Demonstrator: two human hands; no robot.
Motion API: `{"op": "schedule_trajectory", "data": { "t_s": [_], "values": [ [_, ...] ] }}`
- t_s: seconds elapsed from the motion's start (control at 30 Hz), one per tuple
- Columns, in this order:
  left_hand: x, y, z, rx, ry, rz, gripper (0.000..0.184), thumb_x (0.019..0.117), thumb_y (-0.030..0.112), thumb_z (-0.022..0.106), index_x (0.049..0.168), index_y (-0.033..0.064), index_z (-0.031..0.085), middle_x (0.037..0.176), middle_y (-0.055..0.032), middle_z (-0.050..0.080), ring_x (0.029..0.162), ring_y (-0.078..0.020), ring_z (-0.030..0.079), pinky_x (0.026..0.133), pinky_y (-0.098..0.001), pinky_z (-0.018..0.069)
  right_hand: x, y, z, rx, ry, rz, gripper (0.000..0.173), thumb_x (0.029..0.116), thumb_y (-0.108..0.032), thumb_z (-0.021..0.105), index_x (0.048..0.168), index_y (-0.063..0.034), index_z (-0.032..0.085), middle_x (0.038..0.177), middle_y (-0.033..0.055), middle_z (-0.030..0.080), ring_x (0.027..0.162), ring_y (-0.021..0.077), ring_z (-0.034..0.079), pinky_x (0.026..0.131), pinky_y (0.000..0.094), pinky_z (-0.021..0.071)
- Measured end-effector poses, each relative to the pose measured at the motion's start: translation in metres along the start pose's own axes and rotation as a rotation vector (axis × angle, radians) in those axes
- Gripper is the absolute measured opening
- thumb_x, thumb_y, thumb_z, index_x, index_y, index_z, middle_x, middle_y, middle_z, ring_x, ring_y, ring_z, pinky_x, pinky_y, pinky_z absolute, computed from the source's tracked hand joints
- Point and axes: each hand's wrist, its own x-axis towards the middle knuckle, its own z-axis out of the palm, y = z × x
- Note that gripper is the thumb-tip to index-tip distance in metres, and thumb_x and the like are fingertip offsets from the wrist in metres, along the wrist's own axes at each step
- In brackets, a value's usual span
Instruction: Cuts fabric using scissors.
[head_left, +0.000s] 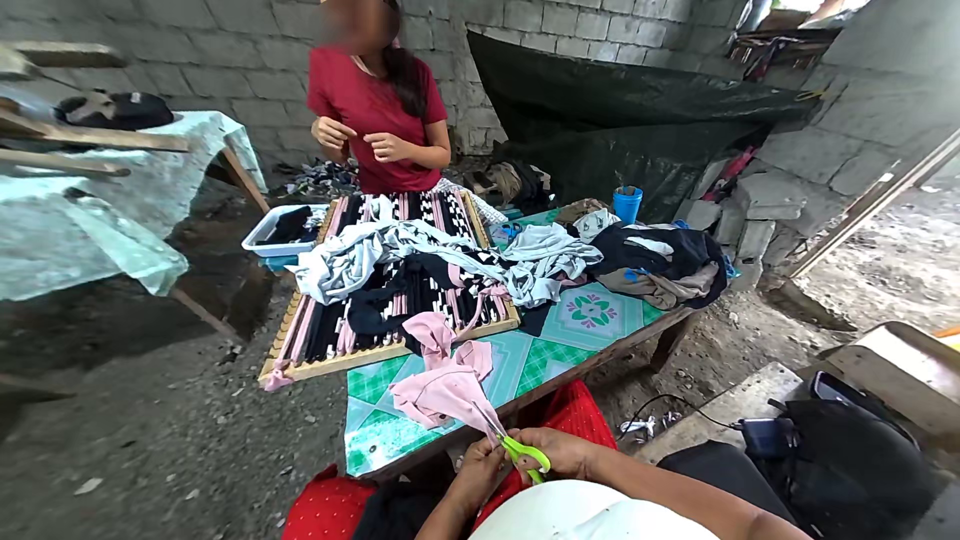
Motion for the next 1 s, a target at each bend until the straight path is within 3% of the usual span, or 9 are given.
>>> {"op": "schedule_trajectory", "data": {
  "t_s": [0.17, 0.3, 0.43, 0.53, 0.77, 0.83, 0.9, 0.97, 1.0],
  "values": [
    [0.001, -0.005, -0.008, 0.078, -0.011, -0.025, 0.02, 0.0989, 0.007, 0.053, 0.107, 0.0045, 0.071, 0.095, 0.0033, 0.074, 0.07, 0.0011, 0.062, 0.064, -0.0179, 0.051, -0.002, 0.005, 0.001, -0.054, 0.04, -0.018, 0.041, 0.0901, -0.032, 0.071, 0.119, -0.004, 0.059, 0.086, -0.003, 0.066, 0.073, 0.005, 0.063, 0.071, 0.0245, 0.0552],
    [0.004, -0.013, -0.012, 0.252, -0.022, -0.054, 0.017, 0.0994, 0.012, 0.058, 0.103, 0.0037, 0.072, 0.1, 0.0006, 0.073, 0.079, 0.0, 0.062, 0.073, -0.0217, 0.0513, -0.006, 0.005, 0.003, -0.045, 0.061, -0.026, 0.038, 0.09, -0.023, 0.072, 0.119, -0.0017, 0.061, 0.088, -0.0013, 0.067, 0.073, 0.0054, 0.063, 0.071, 0.0248, 0.0554],
    [0.002, -0.019, -0.01, 0.231, -0.064, 0.071, 0.015, 0.0985, 0.011, 0.06, 0.092, 0.0046, 0.072, 0.085, 0.0048, 0.07, 0.079, 0.0016, 0.063, 0.078, -0.0225, 0.0535, -0.004, 0.004, 0.001, -0.003, 0.033, 0.001, 0.041, 0.0917, -0.026, 0.071, 0.123, -0.0025, 0.058, 0.085, 0.0001, 0.068, 0.073, 0.0073, 0.065, 0.071, 0.0257, 0.0565],
    [0.001, -0.02, -0.009, 0.237, -0.082, 0.091, 0.019, 0.0989, 0.01, 0.057, 0.085, 0.0072, 0.069, 0.073, 0.0094, 0.064, 0.066, 0.0042, 0.057, 0.066, -0.0189, 0.0502, -0.001, 0.0, 0.003, -0.017, 0.024, -0.001, 0.034, 0.095, -0.024, 0.068, 0.12, -0.0032, 0.057, 0.084, 0.0007, 0.066, 0.071, 0.0075, 0.064, 0.069, 0.0251, 0.0555],
    [0.003, -0.012, -0.015, 0.457, -0.067, -0.096, 0.023, 0.102, 0.018, 0.057, 0.085, 0.0053, 0.066, 0.067, 0.005, 0.055, 0.059, -0.0028, 0.051, 0.061, -0.0252, 0.0459, -0.003, -0.001, 0.011, -0.067, 0.075, -0.038, 0.035, 0.0903, -0.024, 0.072, 0.116, -0.0019, 0.063, 0.081, -0.0023, 0.066, 0.068, 0.0049, 0.063, 0.068, 0.024, 0.0548],
    [0.004, -0.011, -0.017, 0.525, -0.026, -0.149, 0.022, 0.1017, 0.02, 0.06, 0.091, 0.0022, 0.069, 0.075, -0.0018, 0.062, 0.068, -0.0092, 0.057, 0.069, -0.0327, 0.0491, -0.005, -0.001, 0.009, -0.059, 0.054, -0.026, 0.035, 0.0913, -0.021, 0.072, 0.119, -0.0011, 0.062, 0.084, -0.0012, 0.067, 0.071, 0.0053, 0.064, 0.07, 0.0244, 0.0556],
    [0.004, -0.01, -0.018, 0.46, 0.027, -0.182, 0.022, 0.0963, 0.019, 0.068, 0.108, 0.0003, 0.071, 0.099, -0.0093, 0.072, 0.091, -0.0147, 0.068, 0.086, -0.0389, 0.0544, -0.007, -0.004, 0.007, -0.093, 0.04, -0.008, 0.035, 0.0923, -0.017, 0.072, 0.121, 0.0001, 0.061, 0.088, 0.0001, 0.068, 0.074, 0.005, 0.064, 0.072, 0.0247, 0.0558],
    [0.0, 0.0, -0.015, 0.268, 0.092, -0.128, 0.04, 0.0873, 0.011, 0.075, 0.124, -0.0028, 0.065, 0.122, -0.013, 0.07, 0.11, -0.0164, 0.068, 0.098, -0.0364, 0.0547, -0.011, -0.008, 0.005, -0.143, 0.041, -0.012, 0.037, 0.0909, -0.014, 0.073, 0.123, 0.0006, 0.062, 0.094, 0.0018, 0.069, 0.077, 0.0048, 0.064, 0.074, 0.0252, 0.056],
    [-0.003, 0.006, -0.013, 0.158, 0.14, -0.066, 0.045, 0.0834, 0.007, 0.075, 0.125, -0.005, 0.063, 0.121, -0.0138, 0.07, 0.109, -0.0165, 0.068, 0.097, -0.0346, 0.0562, -0.012, -0.008, 0.003, -0.172, 0.032, -0.009, 0.038, 0.0914, -0.014, 0.073, 0.124, 0.0004, 0.062, 0.097, 0.0026, 0.069, 0.08, 0.0047, 0.063, 0.076, 0.0253, 0.0553]
  ]
}}
